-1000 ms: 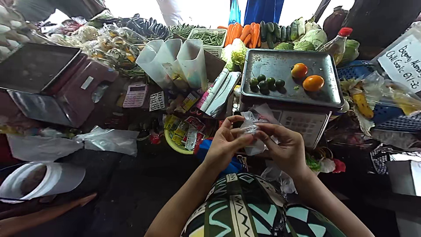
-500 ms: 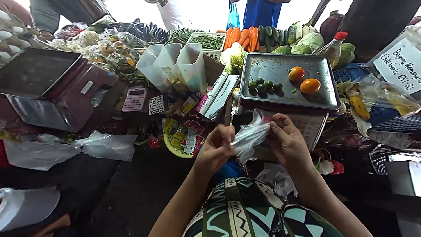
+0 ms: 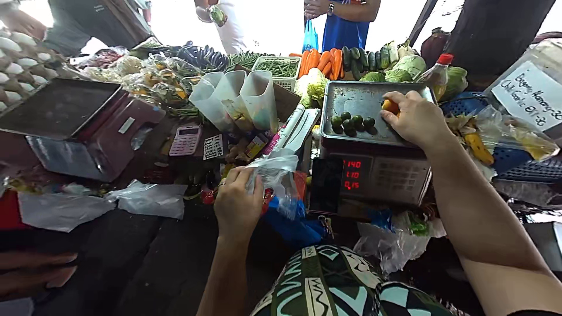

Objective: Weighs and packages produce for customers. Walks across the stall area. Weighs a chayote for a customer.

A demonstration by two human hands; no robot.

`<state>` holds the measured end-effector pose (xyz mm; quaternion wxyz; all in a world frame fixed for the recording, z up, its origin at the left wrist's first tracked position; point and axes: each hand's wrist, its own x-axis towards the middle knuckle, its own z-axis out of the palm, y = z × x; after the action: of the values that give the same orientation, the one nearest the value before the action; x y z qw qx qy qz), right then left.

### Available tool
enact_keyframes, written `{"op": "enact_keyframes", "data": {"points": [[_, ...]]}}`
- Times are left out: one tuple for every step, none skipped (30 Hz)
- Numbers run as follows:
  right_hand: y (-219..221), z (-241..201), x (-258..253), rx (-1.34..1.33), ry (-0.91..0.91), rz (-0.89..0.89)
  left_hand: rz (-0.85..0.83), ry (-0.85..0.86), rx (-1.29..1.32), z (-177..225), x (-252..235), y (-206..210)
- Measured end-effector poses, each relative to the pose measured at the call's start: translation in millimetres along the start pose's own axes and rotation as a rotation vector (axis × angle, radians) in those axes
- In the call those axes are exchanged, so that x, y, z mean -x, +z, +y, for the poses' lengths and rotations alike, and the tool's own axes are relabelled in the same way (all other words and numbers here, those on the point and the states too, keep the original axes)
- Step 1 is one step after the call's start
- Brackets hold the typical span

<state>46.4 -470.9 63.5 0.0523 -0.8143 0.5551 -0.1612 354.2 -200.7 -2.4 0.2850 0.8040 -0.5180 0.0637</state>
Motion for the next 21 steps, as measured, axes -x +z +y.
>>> {"op": "enact_keyframes", "data": {"points": [[-3,-7,0,-0.089,0.005,-0.021,0.029,-0.005,0.022,0,0,1],[-7,-16,6,-0.237,-0.013,-0.026,0.049,-0.009,0.047,0,1,2],[-12,-28,17,-0.425,-0.073,-0.032,0.052,-0.015,0.081,2,1,3],[-17,-45,32,-0.641,-0.151,-0.090,0.042,-0.022,0.117,5,0,3],[-18,-64,49,-0.863,-0.233,-0.232,0.016,-0.031,0.160,9,1,2],[-12,-84,64,-1.065,-0.310,-0.433,-0.024,-0.039,0.206,14,2,1],[-1,-103,77,-1.195,-0.365,-0.660,-0.064,-0.037,0.252,18,4,-1],[15,-121,86,-1.263,-0.387,-0.874,-0.105,-0.026,0.293,23,6,-3],[33,-138,93,-1.297,-0.344,-1.037,-0.142,0.003,0.330,26,10,-5],[50,-154,99,-1.350,-0.212,-1.114,-0.179,0.042,0.362,30,14,-8],[64,-169,105,-1.425,-0.010,-1.109,-0.210,0.078,0.390,34,19,-10],[75,-183,110,-1.510,0.199,-1.050,-0.229,0.117,0.413,37,24,-11],[85,-193,113,-1.588,0.333,-0.973,-0.234,0.153,0.440,38,29,-11],[92,-198,116,-1.608,0.349,-0.905,-0.231,0.180,0.470,39,32,-11],[97,-197,119,-1.548,0.256,-0.863,-0.216,0.189,0.486,38,35,-10],[99,-192,120,-1.417,0.084,-0.837,-0.185,0.178,0.492,36,35,-11],[97,-185,119,-1.265,-0.115,-0.824,-0.148,0.149,0.484,30,34,-11],[87,-176,117,-1.125,-0.304,-0.805,-0.118,0.110,0.471,22,31,-12],[73,-167,117,-1.020,-0.447,-0.716,-0.097,0.066,0.464,13,28,-12],[60,-158,117,-0.930,-0.535,-0.525,-0.069,0.027,0.460,3,25,-13],[48,-148,113,-0.797,-0.570,-0.287,-0.037,-0.003,0.454,-4,23,-14]]}}
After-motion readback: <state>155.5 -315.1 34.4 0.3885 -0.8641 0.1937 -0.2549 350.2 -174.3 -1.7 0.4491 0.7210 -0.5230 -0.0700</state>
